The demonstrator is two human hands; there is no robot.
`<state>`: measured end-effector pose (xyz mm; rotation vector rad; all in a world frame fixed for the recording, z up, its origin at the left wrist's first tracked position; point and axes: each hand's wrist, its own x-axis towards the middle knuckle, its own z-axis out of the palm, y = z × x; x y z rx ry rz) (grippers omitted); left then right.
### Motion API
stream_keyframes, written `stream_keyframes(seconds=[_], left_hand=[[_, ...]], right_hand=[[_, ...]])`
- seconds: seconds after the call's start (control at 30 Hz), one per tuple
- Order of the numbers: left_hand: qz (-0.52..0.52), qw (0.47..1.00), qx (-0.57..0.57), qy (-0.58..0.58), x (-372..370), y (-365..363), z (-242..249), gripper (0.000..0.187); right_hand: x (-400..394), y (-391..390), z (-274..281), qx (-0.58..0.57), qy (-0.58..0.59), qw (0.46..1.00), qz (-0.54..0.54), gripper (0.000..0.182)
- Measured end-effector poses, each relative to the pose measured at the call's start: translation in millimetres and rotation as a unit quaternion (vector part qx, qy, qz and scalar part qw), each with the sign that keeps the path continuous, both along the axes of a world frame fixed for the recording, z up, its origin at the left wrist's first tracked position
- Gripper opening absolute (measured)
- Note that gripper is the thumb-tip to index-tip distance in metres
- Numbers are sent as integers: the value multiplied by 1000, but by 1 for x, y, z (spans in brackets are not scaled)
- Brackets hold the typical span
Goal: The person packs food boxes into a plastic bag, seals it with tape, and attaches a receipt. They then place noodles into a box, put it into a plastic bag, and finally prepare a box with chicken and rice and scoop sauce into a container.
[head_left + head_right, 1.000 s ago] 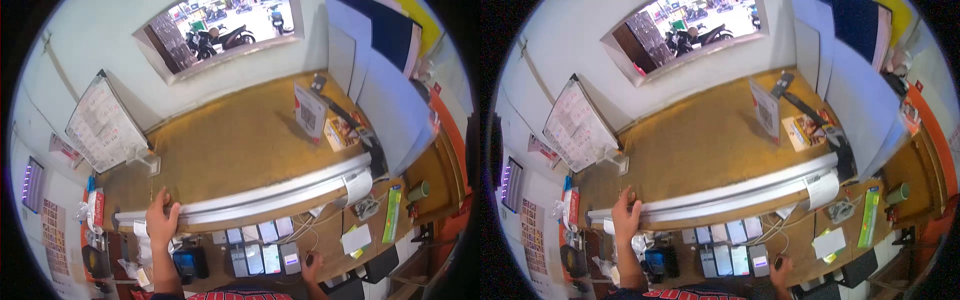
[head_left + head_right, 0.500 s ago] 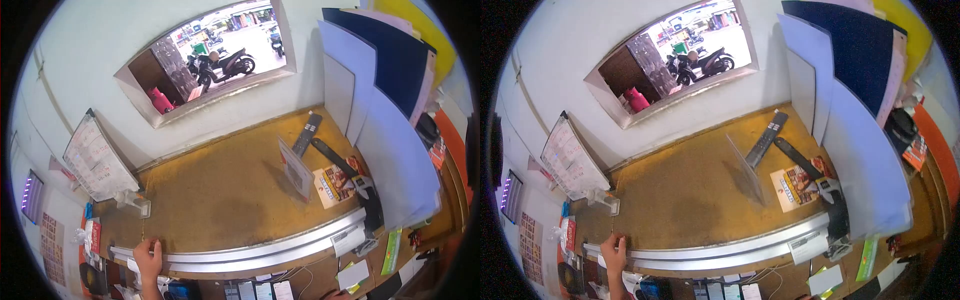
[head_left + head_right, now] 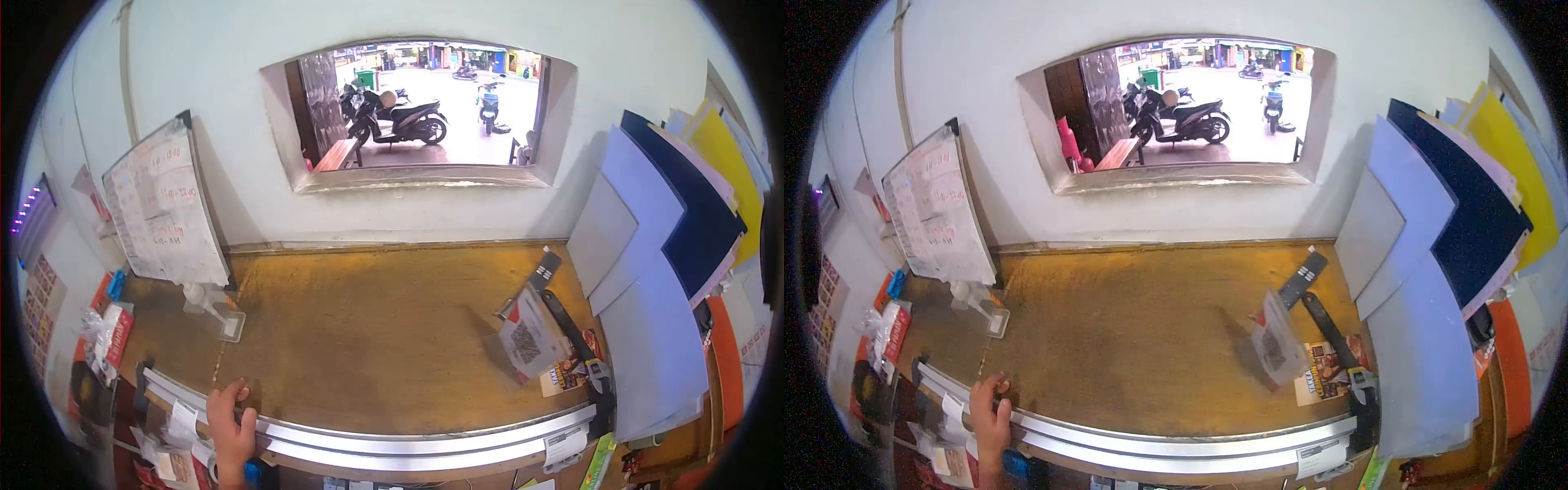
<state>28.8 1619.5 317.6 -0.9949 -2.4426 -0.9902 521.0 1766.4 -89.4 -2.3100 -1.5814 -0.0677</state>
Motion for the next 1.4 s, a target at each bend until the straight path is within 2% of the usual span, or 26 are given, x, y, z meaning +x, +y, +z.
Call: stream_keyframes(seconds=[0.1,0.2,0.23,0.33,0.37,0.47,0.67,0.73,1.13,1.27,1.4], left_hand=[[-44,998,-25,28,-15,-8,-6,57],[-45,998,-33,15,-16,-9,1,62],[-46,997,-53,19,-19,-10,0,71],[-55,997,-61,9,-19,-12,9,68],[-92,993,-68,16,-21,-16,26,56],[-95,994,-54,11,-28,-21,22,66],[-98,994,-43,10,-37,-31,13,65],[-92,992,-81,-5,-36,-33,13,66],[-126,984,-118,-37,-48,-42,11,77],[-137,984,-114,29,-51,-44,1,74],[-146,984,-96,16,-50,-47,4,70]], right_hand=[[-16,16,2,3,-17,1000,14,39],[-29,31,7,10,-36,999,35,36],[-36,35,8,13,-36,998,40,35],[-51,44,13,-25,-25,997,63,33],[-54,45,15,-44,-20,996,72,33],[-64,53,20,-92,-9,992,88,33],[-75,54,23,-160,6,982,98,33],[-74,53,21,-174,2,980,101,33],[-61,40,13,-228,-6,969,99,33],[-56,34,12,-243,6,965,92,33],[-43,28,8,-255,10,962,93,34]])
